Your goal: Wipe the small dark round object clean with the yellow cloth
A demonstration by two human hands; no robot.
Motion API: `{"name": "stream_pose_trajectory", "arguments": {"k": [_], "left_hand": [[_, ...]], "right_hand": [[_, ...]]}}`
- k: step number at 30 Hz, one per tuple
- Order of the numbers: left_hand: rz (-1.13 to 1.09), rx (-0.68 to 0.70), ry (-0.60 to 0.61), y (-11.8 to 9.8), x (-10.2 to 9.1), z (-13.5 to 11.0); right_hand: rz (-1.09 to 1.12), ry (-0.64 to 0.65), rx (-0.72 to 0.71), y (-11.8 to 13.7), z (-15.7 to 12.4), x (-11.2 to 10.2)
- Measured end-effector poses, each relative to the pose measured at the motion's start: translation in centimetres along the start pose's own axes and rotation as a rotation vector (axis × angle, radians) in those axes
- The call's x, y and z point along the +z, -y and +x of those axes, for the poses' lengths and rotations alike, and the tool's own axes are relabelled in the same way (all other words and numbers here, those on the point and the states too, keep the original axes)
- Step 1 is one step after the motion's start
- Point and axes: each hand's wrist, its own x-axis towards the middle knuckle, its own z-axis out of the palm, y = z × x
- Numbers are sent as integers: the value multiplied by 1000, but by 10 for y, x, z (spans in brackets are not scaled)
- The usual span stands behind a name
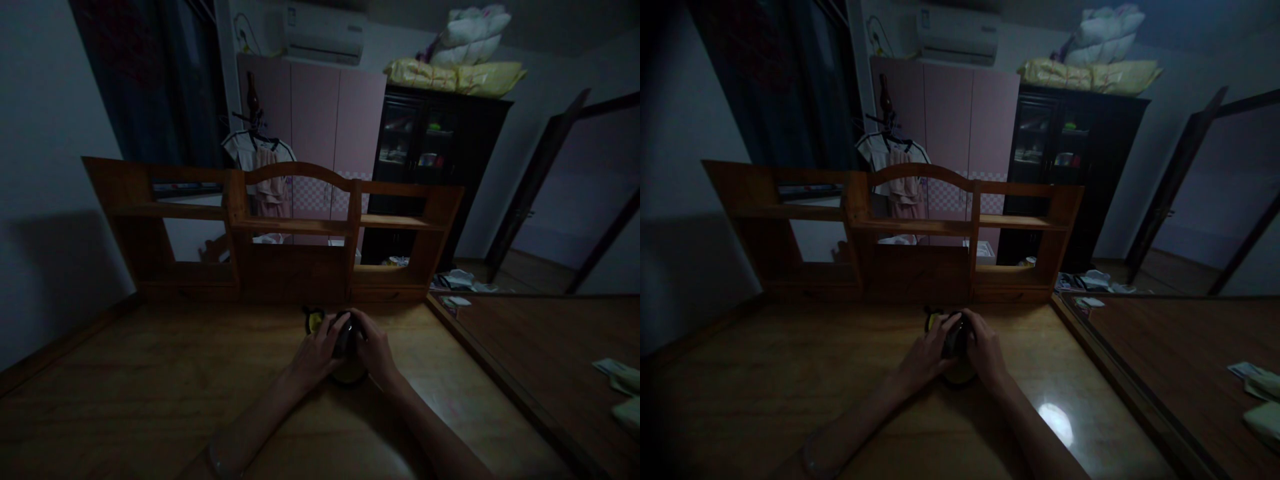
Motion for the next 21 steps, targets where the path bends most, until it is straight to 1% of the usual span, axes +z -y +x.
{"name": "stream_pose_trajectory", "arguments": {"k": [3, 6, 8, 11, 15, 18, 21], "left_hand": [[-13, 21, -31, -1, -3, 2], [4, 26, -58, 2, -2, 3], [21, 31, -67, 4, 0, 3], [43, 56, -86, 7, 3, 2], [51, 87, -123, 6, 1, 0], [46, 99, -150, 5, -2, 0], [36, 92, -202, 7, 0, -1]], "right_hand": [[-51, 3, -32, -3, 0, -2], [-76, 15, -56, -4, 0, -2], [-72, 5, -46, -4, -1, -1], [-47, -34, 7, -4, 0, 0], [50, -68, 67, 0, 2, 0], [164, -32, 116, 3, 5, 1], [267, 13, 171, 5, 7, 1]]}}
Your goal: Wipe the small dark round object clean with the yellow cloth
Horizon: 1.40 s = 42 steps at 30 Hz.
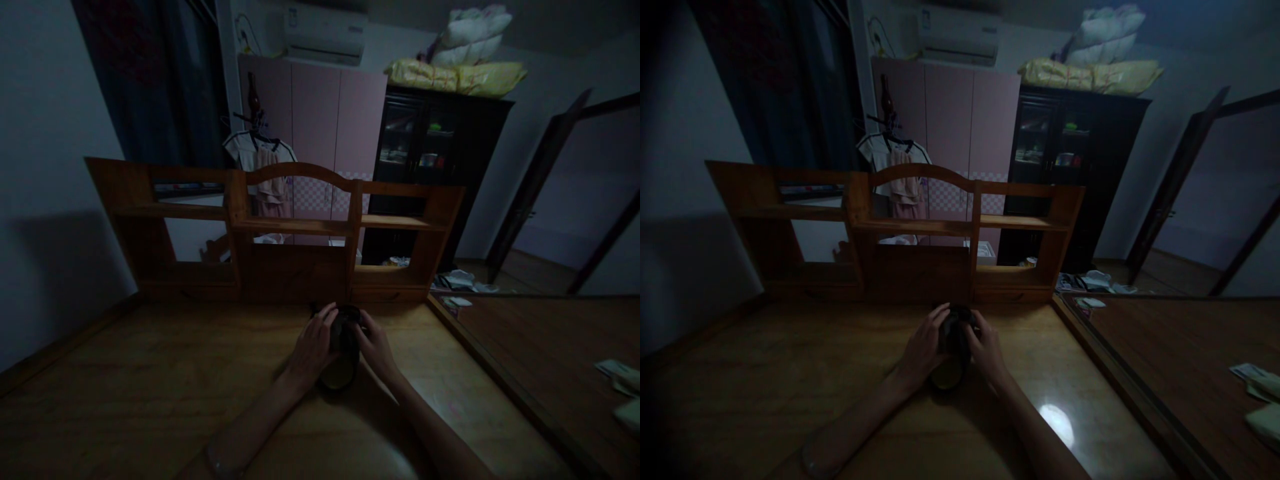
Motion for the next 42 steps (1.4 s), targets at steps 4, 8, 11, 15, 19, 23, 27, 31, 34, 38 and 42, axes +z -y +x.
{"name": "stream_pose_trajectory", "arguments": {"k": [4, 8, 11, 15, 19, 23, 27, 31, 34, 38, 42], "left_hand": [[-25, 17, -53, 4, 4, -2], [-24, 21, 4, 2, 3, -1], [-29, 13, 41, -1, 2, 0], [-53, 4, 49, -2, 2, 3], [-81, 16, 62, -1, 4, 4], [-62, 18, 71, -2, 5, 3], [-20, 18, 55, -2, 5, 2], [-13, 43, 44, -1, 5, 2], [-6, 49, 57, -1, 4, 2], [19, 55, 74, -2, 3, 2], [40, 56, 80, -1, 2, 2]], "right_hand": [[62, 64, -8, 4, 2, -1], [67, 134, -76, 5, 2, -1], [54, 122, -92, 3, -1, 1], [-6, 80, -106, 0, -3, 3], [-131, 78, -120, -5, -5, 0], [-285, 72, -127, -11, -6, -2], [-357, 66, -137, -11, -7, -2], [-385, 69, -136, -8, -7, -3], [-412, 90, -118, -5, -8, -4], [-486, 122, -110, -9, -8, -5], [-565, 140, -143, -17, -6, -6]]}}
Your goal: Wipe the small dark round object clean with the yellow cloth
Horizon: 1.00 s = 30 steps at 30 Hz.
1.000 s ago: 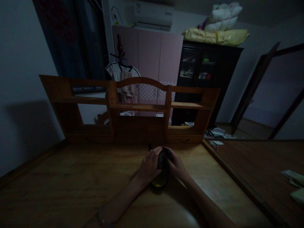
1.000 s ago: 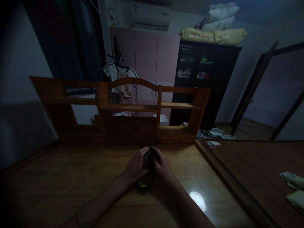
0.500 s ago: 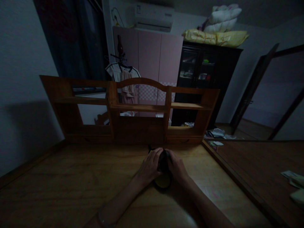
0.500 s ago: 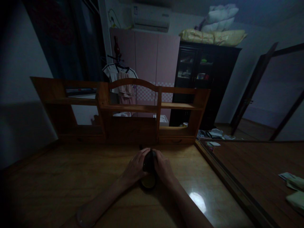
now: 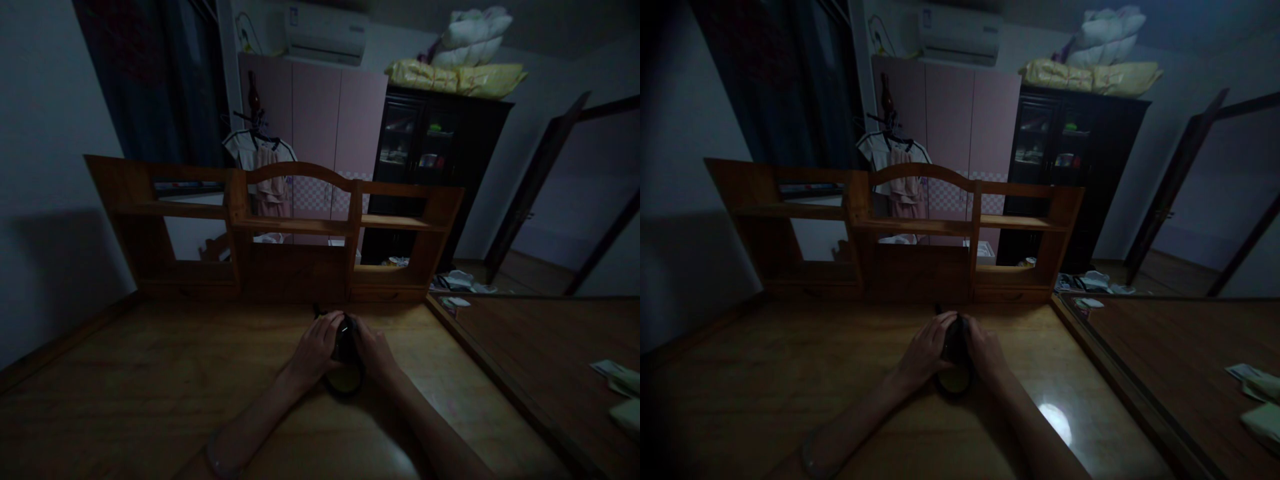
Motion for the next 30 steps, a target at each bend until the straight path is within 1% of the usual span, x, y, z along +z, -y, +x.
{"name": "stream_pose_trajectory", "arguments": {"k": [4, 8, 14, 22, 26, 30], "left_hand": [[32, -4, 12, 1, 0, -1], [66, 7, -17, 1, -1, -2], [118, 6, -14, 2, 0, -2], [126, -14, -34, 7, 5, -3], [102, -41, -54, 6, 5, -3], [85, -64, -70, 6, 7, -4]], "right_hand": [[-7, 16, 59, 0, -1, 0], [37, 5, 107, 3, -3, -2], [163, -24, 94, 6, -2, 0], [201, -74, 131, 12, 0, 0], [235, -79, 100, 17, -2, -1], [250, -83, 65, 16, -1, 0]]}}
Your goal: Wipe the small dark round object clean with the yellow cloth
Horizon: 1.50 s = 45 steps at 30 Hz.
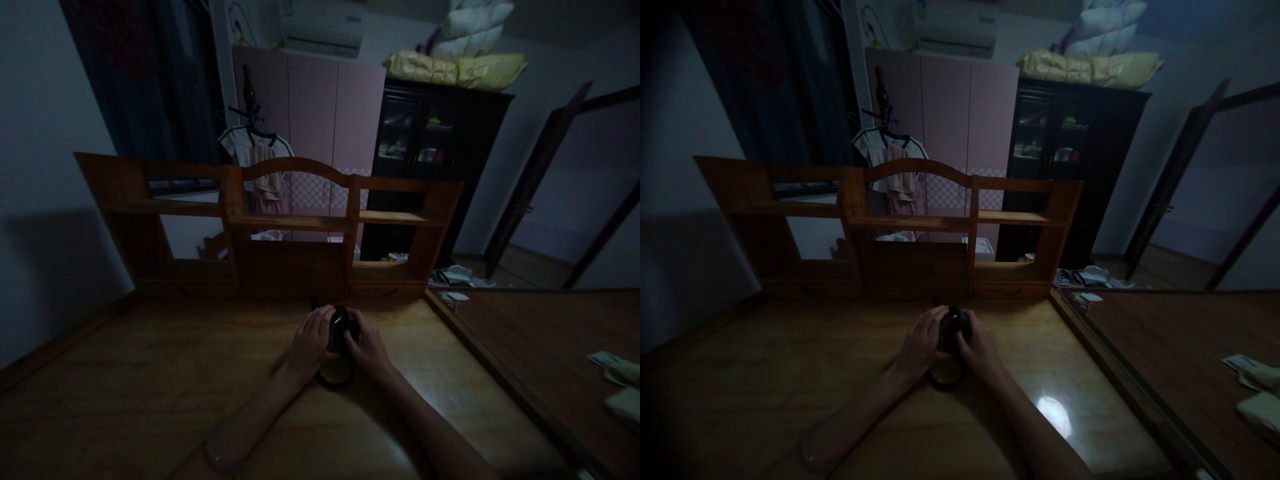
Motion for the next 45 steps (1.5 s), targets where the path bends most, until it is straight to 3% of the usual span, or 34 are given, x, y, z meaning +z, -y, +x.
{"name": "stream_pose_trajectory", "arguments": {"k": [10, 15, 22, 45], "left_hand": [[-44, 39, -90, 2, -4, -2], [-38, 52, -110, 4, -1, -2], [-14, 78, -133, 4, 2, -2], [-58, 82, -120, 2, -3, -3]], "right_hand": [[51, -27, 68, 3, 3, -2], [106, -100, -53, 18, 5, -9], [115, -54, -217, 28, 7, -14], [73, -40, -65, 15, 2, -6]]}}
